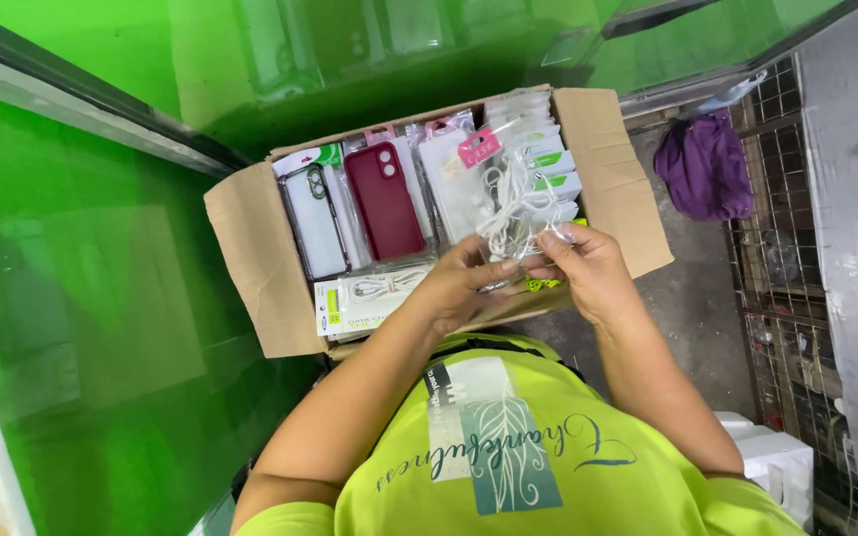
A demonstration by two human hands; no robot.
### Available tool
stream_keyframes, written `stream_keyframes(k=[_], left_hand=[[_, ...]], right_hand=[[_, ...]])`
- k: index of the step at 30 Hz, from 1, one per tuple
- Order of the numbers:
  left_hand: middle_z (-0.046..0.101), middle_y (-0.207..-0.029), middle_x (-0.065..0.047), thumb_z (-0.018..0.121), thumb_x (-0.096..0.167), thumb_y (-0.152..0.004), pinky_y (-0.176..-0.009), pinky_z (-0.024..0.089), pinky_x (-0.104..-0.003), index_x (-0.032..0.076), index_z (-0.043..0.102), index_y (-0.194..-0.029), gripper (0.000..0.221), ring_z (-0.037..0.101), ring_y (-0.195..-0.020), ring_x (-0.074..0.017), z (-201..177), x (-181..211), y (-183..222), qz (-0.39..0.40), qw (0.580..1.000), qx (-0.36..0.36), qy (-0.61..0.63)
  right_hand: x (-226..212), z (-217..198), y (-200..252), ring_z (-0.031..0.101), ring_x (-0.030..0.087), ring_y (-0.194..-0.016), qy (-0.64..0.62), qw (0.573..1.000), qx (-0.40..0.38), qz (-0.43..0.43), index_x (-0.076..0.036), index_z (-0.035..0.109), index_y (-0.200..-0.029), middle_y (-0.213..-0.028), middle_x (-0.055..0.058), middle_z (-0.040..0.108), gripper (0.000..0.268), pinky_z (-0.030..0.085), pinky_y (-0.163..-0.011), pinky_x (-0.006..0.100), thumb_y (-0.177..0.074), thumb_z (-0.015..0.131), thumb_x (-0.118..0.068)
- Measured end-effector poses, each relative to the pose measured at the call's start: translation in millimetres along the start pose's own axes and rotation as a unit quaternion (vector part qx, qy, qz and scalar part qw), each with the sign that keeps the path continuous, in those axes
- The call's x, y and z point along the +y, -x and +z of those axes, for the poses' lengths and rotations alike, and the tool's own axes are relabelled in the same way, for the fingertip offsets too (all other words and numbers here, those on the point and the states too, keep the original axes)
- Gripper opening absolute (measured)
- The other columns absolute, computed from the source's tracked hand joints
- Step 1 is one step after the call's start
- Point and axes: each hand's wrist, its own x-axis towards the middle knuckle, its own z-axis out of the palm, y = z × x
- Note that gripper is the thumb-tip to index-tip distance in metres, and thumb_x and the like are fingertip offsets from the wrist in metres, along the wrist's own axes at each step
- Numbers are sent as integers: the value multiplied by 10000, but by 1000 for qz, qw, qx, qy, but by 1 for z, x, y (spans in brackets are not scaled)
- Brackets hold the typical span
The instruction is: Checking and organizing various electronic accessories like chargers, earphones, and cases into a box and on a counter.
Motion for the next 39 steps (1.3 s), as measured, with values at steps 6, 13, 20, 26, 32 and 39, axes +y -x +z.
stream_keyframes(k=[6, 13, 20, 26, 32, 39], left_hand=[[674, -1203, -123, 741, 96, -876, -969, 568, -470, 60, 495, -1324, 513, 671, -1106, -277, -4, -1, 2, -98, 979, -69, 164], [674, -1162, -183, 795, 3, -967, -984, 550, -380, -49, 631, -1048, 190, 676, -1062, -267, -49, -41, -24, 31, 988, -13, 150], [641, -1309, -58, 832, -79, -741, -1019, 523, -343, -19, 712, -879, 192, 639, -1203, -155, -40, -12, -6, 132, 989, 56, -28], [660, -950, -80, 813, 59, -902, -859, 584, -344, 23, 647, -950, 177, 649, -855, -177, -43, -24, -18, -39, 977, -28, 208], [593, -881, -9, 782, -93, -783, -702, 529, -263, 55, 557, -1191, 490, 571, -767, -105, -48, -42, -34, 127, 986, 107, 8], [643, -1004, -104, 785, -65, -731, -753, 548, -297, 72, 378, -1546, 921, 623, -831, -153, -21, -21, -9, 138, 940, 122, -288]], right_hand=[[-5, 5, 3, 724, 198, -979, -67, 997, -33, 5, -7, 692, -1132, -1086, 83, 728, 237, 628, -801, 348, -1026, 612, -204], [-6, 9, -7, 697, 181, -1026, -50, 998, -32, -28, 14, 708, -1147, -1160, 89, 719, 223, 619, -870, 363, -1015, 622, -144], [17, -6, -25, 676, 176, -967, -85, 994, -40, -60, 62, 703, -1141, -1111, 131, 718, 194, 546, -881, 300, -960, 636, 39], [2, 2, -19, 650, 144, -1032, -17, 989, -99, -110, 54, 710, -1111, -1158, 86, 684, 224, 524, -938, 287, -905, 624, 50], [2, 11, -22, 684, 162, -1059, -40, 990, -74, -110, -62, 424, -1376, -1196, 64, 647, 664, 581, -907, 322, -797, 718, 77], [31, -24, -56, 703, 156, -925, -7, 997, -74, 0, -76, 491, -1392, -1050, 92, 719, 680, 577, -808, 292, -784, 757, 70]])
